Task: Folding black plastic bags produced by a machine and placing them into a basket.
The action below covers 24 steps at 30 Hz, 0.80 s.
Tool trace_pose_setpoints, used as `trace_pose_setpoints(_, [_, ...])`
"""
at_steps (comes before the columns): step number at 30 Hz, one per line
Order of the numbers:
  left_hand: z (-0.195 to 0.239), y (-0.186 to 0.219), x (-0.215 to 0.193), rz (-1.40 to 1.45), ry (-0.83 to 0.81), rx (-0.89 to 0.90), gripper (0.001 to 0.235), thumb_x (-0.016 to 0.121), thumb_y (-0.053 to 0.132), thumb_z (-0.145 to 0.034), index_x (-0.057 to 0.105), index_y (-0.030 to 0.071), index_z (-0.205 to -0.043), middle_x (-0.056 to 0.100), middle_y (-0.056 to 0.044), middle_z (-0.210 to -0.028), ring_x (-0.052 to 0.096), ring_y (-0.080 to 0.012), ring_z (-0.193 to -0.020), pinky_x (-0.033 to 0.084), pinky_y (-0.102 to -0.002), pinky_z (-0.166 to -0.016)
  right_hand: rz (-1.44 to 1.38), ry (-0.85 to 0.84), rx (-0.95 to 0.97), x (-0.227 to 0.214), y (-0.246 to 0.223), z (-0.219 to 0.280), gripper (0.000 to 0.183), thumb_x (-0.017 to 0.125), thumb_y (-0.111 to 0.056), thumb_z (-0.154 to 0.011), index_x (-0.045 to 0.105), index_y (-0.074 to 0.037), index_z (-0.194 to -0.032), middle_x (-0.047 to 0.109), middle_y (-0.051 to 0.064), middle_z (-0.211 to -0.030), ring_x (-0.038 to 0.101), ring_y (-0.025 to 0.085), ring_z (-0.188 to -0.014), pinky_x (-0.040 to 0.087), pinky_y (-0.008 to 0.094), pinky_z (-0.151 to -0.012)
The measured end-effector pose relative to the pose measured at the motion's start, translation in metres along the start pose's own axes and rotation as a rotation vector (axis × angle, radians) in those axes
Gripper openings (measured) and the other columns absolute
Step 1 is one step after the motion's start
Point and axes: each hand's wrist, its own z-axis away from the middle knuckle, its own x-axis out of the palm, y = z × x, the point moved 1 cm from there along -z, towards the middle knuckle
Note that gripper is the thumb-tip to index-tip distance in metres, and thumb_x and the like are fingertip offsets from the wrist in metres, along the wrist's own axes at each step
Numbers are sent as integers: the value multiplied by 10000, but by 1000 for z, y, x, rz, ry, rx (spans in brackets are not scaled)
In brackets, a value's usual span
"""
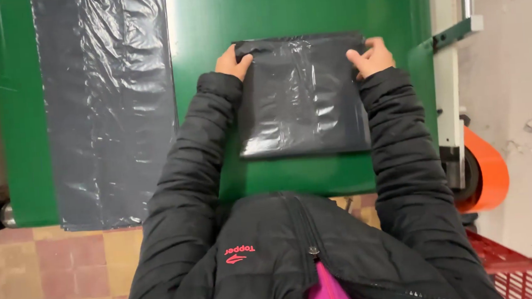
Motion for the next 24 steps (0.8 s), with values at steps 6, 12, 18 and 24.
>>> trace_pose_setpoints(6, [7, 54, -16, -184, 25, -173, 512, 709, 356, -940, 593, 3, -1292, 718, -246, -1051, 674, -449, -990, 541, -501, -851, 705, 101, -703, 17, -72, -23, 715, 952, -305, -714, 592, -49, -1277, 611, 190, -1240, 597, 400, -1119, 515, 451, -911])
trace_pose_setpoints(12, [46, 203, -23, -747, -24, 432, 243, 749, 280, -774, 645, 123, -928, 655, -63, -890, 648, -298, -879, 510, -434, -628, 770, -252, -290, 35, -60, -72, 572, 883, -345, -715, 614, -64, -1133, 672, 177, -1099, 642, 376, -1069, 525, 477, -907])
trace_pose_setpoints(18, [97, 184, 30, -327, -298, 750, 429, 694, 376, -787, 673, 68, -1084, 676, -98, -1111, 615, -314, -1108, 502, -420, -803, 681, 2, -582, 37, -82, 4, 238, 762, -207, -841, 671, -101, -1035, 692, 106, -1020, 635, 353, -1004, 501, 490, -842])
trace_pose_setpoints(24, [96, 78, 37, 843, -565, -315, 1061, 297, 922, -825, 511, 68, -1417, 527, -149, -1464, 482, -306, -1381, 352, -471, -1149, 467, 423, -907, 15, -95, 165, 136, 737, -93, -816, 690, -161, -923, 672, 26, -959, 607, 286, -955, 433, 430, -838])
